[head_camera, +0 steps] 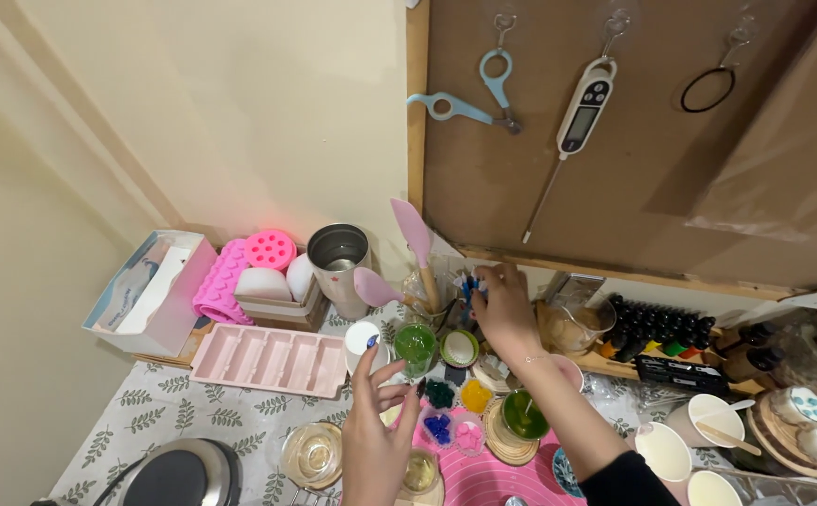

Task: Preparing, scenting, and coloring candle wax in small containers.

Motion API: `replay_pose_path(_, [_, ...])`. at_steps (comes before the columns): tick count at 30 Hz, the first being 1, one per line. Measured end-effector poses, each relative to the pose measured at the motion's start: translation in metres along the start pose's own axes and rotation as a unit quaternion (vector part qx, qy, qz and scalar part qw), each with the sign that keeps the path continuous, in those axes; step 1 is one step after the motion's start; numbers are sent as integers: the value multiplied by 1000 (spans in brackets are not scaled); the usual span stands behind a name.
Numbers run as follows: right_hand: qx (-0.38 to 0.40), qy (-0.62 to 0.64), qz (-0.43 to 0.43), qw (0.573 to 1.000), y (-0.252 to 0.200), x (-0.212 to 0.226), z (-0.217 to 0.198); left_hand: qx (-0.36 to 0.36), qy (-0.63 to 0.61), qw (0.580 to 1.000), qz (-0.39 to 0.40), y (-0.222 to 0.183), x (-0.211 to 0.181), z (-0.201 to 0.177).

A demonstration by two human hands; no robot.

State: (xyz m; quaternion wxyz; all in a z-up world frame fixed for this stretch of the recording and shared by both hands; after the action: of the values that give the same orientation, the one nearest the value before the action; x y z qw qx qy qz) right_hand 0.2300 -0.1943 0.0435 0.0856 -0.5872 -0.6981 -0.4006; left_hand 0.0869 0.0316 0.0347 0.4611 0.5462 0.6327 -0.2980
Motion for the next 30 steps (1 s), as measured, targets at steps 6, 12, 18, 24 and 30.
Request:
replay_pose_path(6, [81,-24,16,996,-10,13,-25,32,78,996,-35,-8,50,21])
replay_pose_path(12, [38,-20,-47,998,-35,-41,-94,5,43,999,-31,-27,5,14])
replay_pose_path(18, [-14,-47,42,998,-72,-102,-181,-32,52,996,58,-50,-6,13])
replay_pose_path(24, [-33,-251,212,944,-135,-156,-289,-10,31,999,17,-79,-22,41])
replay_pose_path(30, [13,-276,311,909,-213,-294,-288,10,7,998,68,-103,-36,78])
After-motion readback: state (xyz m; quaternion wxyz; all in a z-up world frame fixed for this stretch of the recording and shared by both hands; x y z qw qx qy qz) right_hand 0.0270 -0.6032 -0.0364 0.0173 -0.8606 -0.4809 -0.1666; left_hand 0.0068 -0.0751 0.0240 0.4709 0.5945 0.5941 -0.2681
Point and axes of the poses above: each hand's wrist, its own y-axis towards the middle knuckle, its own z-axis out of the palm, x = y × z, the point moved 10 cm from there along y, towards the middle knuckle, and after that the axes turned 7 degrees about y, right-handed, at the moved point
